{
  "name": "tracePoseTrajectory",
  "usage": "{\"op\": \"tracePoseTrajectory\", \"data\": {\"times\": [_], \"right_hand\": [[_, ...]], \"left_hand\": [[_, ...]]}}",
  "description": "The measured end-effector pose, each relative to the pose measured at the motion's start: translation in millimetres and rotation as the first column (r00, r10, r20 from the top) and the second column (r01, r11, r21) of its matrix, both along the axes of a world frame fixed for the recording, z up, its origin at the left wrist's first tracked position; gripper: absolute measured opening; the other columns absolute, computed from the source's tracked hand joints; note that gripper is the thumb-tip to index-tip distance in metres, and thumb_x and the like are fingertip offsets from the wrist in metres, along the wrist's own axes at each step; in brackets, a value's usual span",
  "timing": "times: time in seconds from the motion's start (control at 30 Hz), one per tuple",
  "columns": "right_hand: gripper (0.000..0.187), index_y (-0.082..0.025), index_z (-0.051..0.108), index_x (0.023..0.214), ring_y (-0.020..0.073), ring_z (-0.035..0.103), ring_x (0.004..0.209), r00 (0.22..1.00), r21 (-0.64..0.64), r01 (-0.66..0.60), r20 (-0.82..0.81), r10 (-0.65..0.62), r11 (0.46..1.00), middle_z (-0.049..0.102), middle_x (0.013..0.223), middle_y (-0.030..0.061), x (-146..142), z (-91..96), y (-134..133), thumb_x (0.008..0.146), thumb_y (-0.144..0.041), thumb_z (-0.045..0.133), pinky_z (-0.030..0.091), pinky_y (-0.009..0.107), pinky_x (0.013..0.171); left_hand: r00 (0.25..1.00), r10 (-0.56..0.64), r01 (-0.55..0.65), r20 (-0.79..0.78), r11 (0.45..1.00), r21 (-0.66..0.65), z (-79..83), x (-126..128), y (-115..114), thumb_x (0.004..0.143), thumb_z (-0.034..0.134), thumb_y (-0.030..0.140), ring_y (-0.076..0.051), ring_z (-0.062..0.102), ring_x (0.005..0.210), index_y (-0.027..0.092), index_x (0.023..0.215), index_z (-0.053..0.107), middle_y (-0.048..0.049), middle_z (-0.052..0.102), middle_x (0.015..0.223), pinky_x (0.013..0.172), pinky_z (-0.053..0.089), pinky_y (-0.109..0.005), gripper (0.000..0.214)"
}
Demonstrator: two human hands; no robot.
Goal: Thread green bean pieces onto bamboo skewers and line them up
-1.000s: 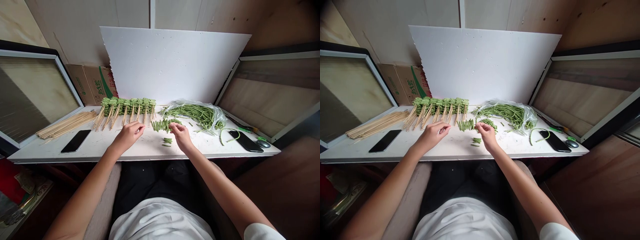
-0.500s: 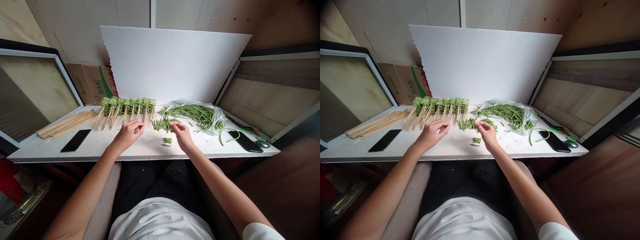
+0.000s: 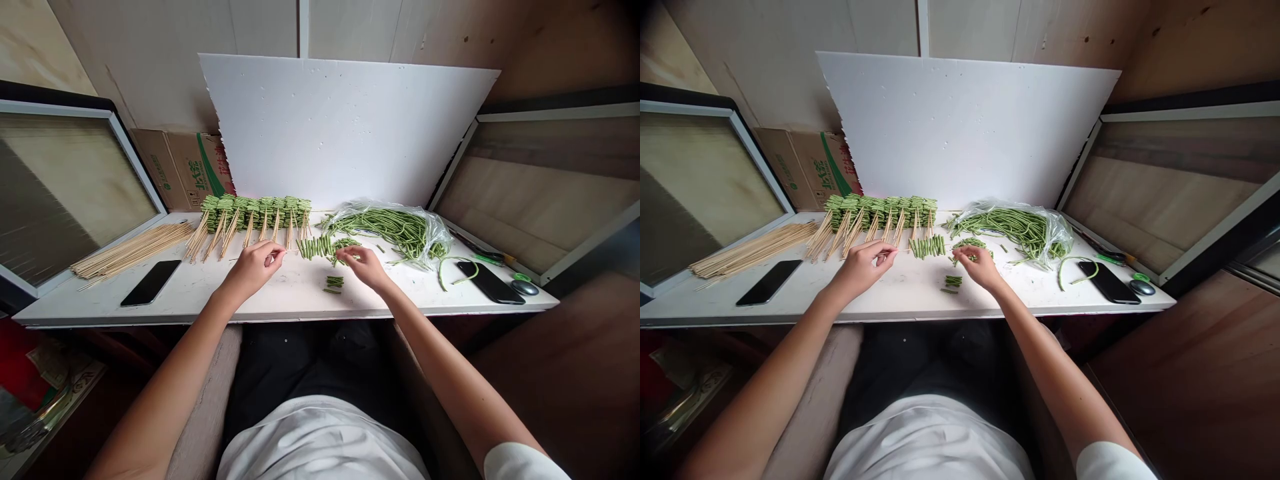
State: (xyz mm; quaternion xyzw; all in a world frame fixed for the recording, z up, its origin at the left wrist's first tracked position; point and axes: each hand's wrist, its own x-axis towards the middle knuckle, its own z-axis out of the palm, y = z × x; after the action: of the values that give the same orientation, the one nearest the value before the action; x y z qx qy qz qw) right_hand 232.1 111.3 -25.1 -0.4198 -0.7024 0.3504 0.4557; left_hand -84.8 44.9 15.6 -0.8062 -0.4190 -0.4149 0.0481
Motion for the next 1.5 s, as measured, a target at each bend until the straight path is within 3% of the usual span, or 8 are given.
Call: {"op": "tracePoseTrajectory", "data": {"times": [0.13, 0.27, 0.73, 0.87, 1.0, 1.2, 1.37, 1.5], "right_hand": [[0.014, -0.026, 0.085, 0.087, 0.0343, 0.071, 0.099, 0.907, 0.165, -0.117, 0.42, 0.037, 0.979, 0.082, 0.097, 0.0103, 13, -7.9, 8, 0.088, -0.037, 0.077, 0.041, 0.06, 0.112], [0.013, -0.028, 0.086, 0.084, 0.0333, 0.07, 0.095, 0.859, 0.157, -0.168, 0.508, 0.066, 0.973, 0.081, 0.093, 0.009, 14, -15.7, 9, 0.089, -0.038, 0.078, 0.041, 0.057, 0.113], [0.014, -0.025, 0.082, 0.091, 0.0328, 0.066, 0.098, 0.879, 0.198, -0.074, 0.476, -0.03, 0.978, 0.08, 0.092, 0.0106, 6, -22.9, 6, 0.093, -0.037, 0.075, 0.052, 0.05, 0.096], [0.02, -0.025, 0.084, 0.102, 0.0324, 0.069, 0.095, 0.945, 0.2, 0.002, 0.319, -0.067, 0.98, 0.081, 0.102, 0.0129, 5, -13.7, 6, 0.094, -0.041, 0.074, 0.055, 0.048, 0.085], [0.03, -0.023, 0.084, 0.094, 0.0291, 0.072, 0.091, 0.996, 0.059, 0.059, 0.059, -0.063, 0.997, 0.082, 0.104, 0.0124, 4, -6.6, 6, 0.088, -0.052, 0.08, 0.055, 0.043, 0.079], [0.045, -0.02, 0.081, 0.095, 0.0261, 0.073, 0.094, 0.97, -0.21, 0.02, -0.234, -0.07, 0.977, 0.082, 0.097, 0.0103, 3, 1.4, 5, 0.077, -0.061, 0.087, 0.052, 0.034, 0.073], [0.044, -0.02, 0.081, 0.095, 0.026, 0.073, 0.094, 0.971, -0.229, 0.04, -0.219, -0.092, 0.973, 0.082, 0.098, 0.0117, 5, -0.7, 7, 0.077, -0.059, 0.086, 0.051, 0.034, 0.072], [0.034, -0.019, 0.082, 0.091, 0.0297, 0.073, 0.096, 0.993, -0.157, 0.121, 0.032, -0.117, 0.98, 0.082, 0.098, 0.0126, 9, -9.9, 12, 0.082, -0.052, 0.08, 0.055, 0.041, 0.083]], "left_hand": [[1.0, -0.002, 0.002, 0.004, 1.0, -0.008, -5.5, -3, 5, 0.103, 0.059, 0.027, -0.016, 0.06, 0.067, 0.019, 0.102, 0.074, -0.0034, 0.069, 0.083, 0.066, 0.049, -0.029, 0.016], [1.0, -0.012, 0.012, -0.003, 1.0, -0.01, -8.5, -4, 7, 0.103, 0.059, 0.028, -0.016, 0.059, 0.067, 0.02, 0.103, 0.073, -0.0033, 0.068, 0.083, 0.066, 0.049, -0.029, 0.017], [1.0, -0.018, 0.018, -0.019, 1.0, -0.023, -8.9, -3, 6, 0.105, 0.057, 0.029, -0.016, 0.059, 0.068, 0.02, 0.102, 0.071, -0.0032, 0.067, 0.083, 0.066, 0.048, -0.029, 0.017], [1.0, -0.019, 0.018, -0.013, 1.0, -0.025, -9.9, -3, 7, 0.104, 0.057, 0.03, -0.016, 0.059, 0.067, 0.021, 0.102, 0.071, -0.0031, 0.067, 0.082, 0.065, 0.047, -0.03, 0.017], [1.0, -0.012, 0.011, -0.007, 1.0, -0.028, -11.0, -3, 8, 0.104, 0.057, 0.029, -0.016, 0.059, 0.067, 0.021, 0.102, 0.071, -0.0025, 0.066, 0.081, 0.067, 0.048, -0.03, 0.016], [1.0, 0.001, -0.002, -0.007, 0.999, -0.048, -11.7, -2, 8, 0.103, 0.059, 0.028, -0.016, 0.059, 0.067, 0.02, 0.101, 0.071, -0.0025, 0.067, 0.083, 0.068, 0.05, -0.03, 0.015], [0.999, 0.024, -0.023, 0.033, 0.999, -0.024, -14.4, -5, 13, 0.103, 0.059, 0.027, -0.016, 0.063, 0.071, 0.019, 0.1, 0.071, -0.0061, 0.07, 0.094, 0.066, 0.052, -0.028, 0.015], [0.983, 0.156, -0.153, 0.094, 0.987, -0.038, -22.0, -11, 22, 0.099, 0.062, 0.024, -0.015, 0.062, 0.073, 0.019, 0.093, 0.072, -0.006, 0.066, 0.097, 0.066, 0.054, -0.027, 0.012]]}}
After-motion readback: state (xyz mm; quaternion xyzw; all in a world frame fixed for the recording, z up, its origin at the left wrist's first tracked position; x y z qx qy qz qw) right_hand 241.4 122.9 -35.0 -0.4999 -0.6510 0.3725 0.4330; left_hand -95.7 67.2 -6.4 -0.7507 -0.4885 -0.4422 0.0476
